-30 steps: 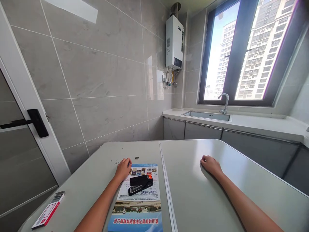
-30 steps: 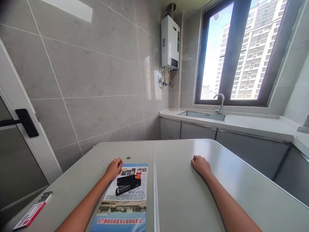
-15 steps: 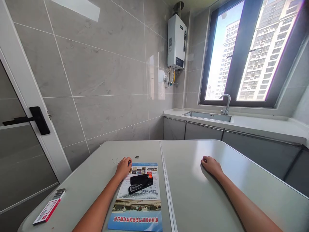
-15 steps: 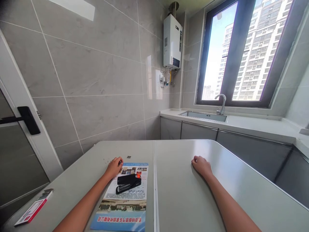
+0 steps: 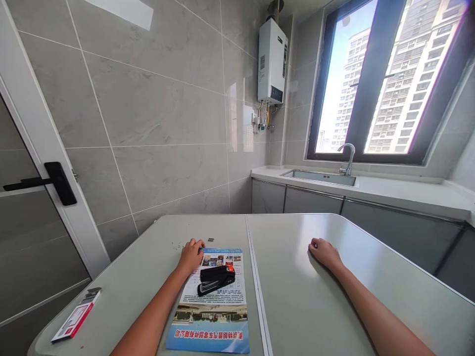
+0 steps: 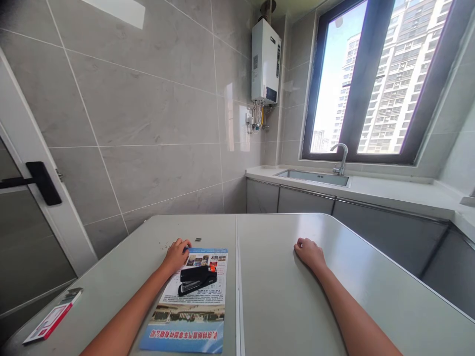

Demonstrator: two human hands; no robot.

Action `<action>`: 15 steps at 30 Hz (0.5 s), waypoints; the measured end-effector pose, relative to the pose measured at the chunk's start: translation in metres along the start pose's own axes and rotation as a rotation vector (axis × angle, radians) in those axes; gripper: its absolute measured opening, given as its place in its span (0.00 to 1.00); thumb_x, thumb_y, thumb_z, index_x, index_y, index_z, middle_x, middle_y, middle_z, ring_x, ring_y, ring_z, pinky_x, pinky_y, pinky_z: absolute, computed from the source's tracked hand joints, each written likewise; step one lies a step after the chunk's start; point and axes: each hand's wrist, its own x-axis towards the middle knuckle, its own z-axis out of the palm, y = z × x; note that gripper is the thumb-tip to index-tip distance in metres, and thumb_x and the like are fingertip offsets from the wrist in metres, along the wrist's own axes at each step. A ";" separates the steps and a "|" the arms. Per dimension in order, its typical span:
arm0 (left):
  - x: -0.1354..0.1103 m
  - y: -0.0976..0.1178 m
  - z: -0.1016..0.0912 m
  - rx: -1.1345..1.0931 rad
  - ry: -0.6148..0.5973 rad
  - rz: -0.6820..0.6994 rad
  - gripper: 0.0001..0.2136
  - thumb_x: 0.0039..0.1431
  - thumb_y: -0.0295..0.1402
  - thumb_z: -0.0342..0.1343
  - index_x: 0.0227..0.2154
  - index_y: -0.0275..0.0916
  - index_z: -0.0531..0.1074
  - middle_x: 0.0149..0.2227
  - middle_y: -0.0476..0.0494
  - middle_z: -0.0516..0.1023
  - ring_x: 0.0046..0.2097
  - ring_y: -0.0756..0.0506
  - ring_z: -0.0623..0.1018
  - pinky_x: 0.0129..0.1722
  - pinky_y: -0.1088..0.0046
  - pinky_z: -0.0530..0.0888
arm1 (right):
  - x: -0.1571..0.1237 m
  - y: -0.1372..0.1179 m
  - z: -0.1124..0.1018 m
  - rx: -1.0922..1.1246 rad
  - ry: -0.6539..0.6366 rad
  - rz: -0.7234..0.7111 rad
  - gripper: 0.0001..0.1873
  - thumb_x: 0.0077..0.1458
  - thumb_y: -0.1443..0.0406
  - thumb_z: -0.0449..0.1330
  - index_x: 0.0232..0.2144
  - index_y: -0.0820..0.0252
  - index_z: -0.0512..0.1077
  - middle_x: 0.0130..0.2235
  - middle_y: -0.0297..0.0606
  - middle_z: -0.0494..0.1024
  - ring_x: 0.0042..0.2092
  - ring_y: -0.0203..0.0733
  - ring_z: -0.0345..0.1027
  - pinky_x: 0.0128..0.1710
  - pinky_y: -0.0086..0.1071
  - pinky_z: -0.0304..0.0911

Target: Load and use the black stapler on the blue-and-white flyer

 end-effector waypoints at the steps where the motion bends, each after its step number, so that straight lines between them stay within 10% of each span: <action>1: -0.001 0.002 -0.001 0.004 0.014 0.017 0.11 0.63 0.26 0.50 0.43 0.43 0.76 0.48 0.41 0.74 0.52 0.39 0.73 0.50 0.63 0.66 | 0.000 0.000 0.000 0.004 0.000 0.001 0.13 0.62 0.61 0.51 0.32 0.57 0.74 0.41 0.44 0.80 0.43 0.49 0.73 0.35 0.34 0.56; 8: -0.005 0.020 -0.003 -0.049 0.012 0.248 0.09 0.64 0.29 0.52 0.43 0.43 0.76 0.48 0.41 0.80 0.53 0.39 0.74 0.52 0.61 0.63 | -0.006 -0.006 -0.004 0.064 0.023 -0.020 0.11 0.58 0.62 0.54 0.28 0.57 0.73 0.36 0.43 0.79 0.40 0.49 0.71 0.36 0.35 0.56; 15: -0.004 0.020 0.000 -0.147 0.023 0.176 0.11 0.70 0.33 0.49 0.42 0.44 0.78 0.46 0.42 0.80 0.52 0.38 0.75 0.51 0.62 0.65 | -0.028 -0.059 -0.011 0.244 0.053 -0.255 0.14 0.62 0.61 0.52 0.25 0.57 0.70 0.31 0.40 0.77 0.34 0.43 0.69 0.37 0.33 0.60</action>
